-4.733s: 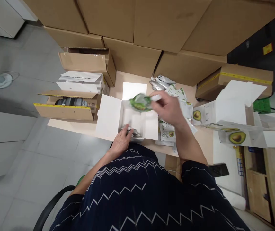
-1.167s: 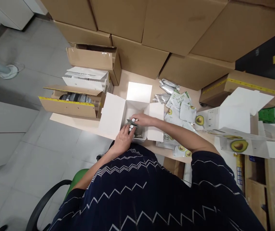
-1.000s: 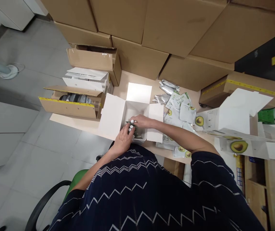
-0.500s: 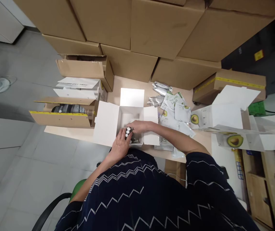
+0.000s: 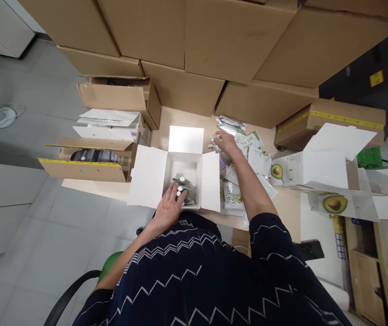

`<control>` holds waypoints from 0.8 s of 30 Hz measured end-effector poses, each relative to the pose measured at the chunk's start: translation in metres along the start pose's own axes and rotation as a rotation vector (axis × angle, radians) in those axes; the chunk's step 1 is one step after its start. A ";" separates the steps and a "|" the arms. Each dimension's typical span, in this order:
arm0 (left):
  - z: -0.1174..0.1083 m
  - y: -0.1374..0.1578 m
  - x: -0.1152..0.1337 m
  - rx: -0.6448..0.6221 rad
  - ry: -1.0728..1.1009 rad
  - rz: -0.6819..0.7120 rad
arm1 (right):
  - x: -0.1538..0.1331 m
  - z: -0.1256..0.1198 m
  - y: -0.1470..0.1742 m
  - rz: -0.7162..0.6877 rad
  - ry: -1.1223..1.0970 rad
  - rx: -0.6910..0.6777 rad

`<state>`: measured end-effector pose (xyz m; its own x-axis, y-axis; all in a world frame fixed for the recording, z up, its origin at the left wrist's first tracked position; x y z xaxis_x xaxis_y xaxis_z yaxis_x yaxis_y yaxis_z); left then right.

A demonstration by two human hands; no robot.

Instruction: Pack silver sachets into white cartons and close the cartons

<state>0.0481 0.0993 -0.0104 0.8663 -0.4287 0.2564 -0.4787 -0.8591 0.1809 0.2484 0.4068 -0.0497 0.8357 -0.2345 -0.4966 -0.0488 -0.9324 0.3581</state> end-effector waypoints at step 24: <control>-0.007 0.001 0.003 0.056 0.085 -0.013 | -0.031 -0.155 0.122 -0.408 -0.553 0.488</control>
<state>0.0490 0.0990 -0.0030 0.8560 -0.3945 0.3342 -0.4570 -0.8796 0.1321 0.3017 0.3431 0.1320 0.4573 0.1644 -0.8740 -0.1378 -0.9578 -0.2523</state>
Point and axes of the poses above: each hand's wrist, its own y-axis away from the middle knuckle, its own z-axis out of the palm, x = y × z, the point moved 9 cm from there along -y, towards the middle knuckle, and after that the axes turned 12 degrees about z, right-handed, at the moved point
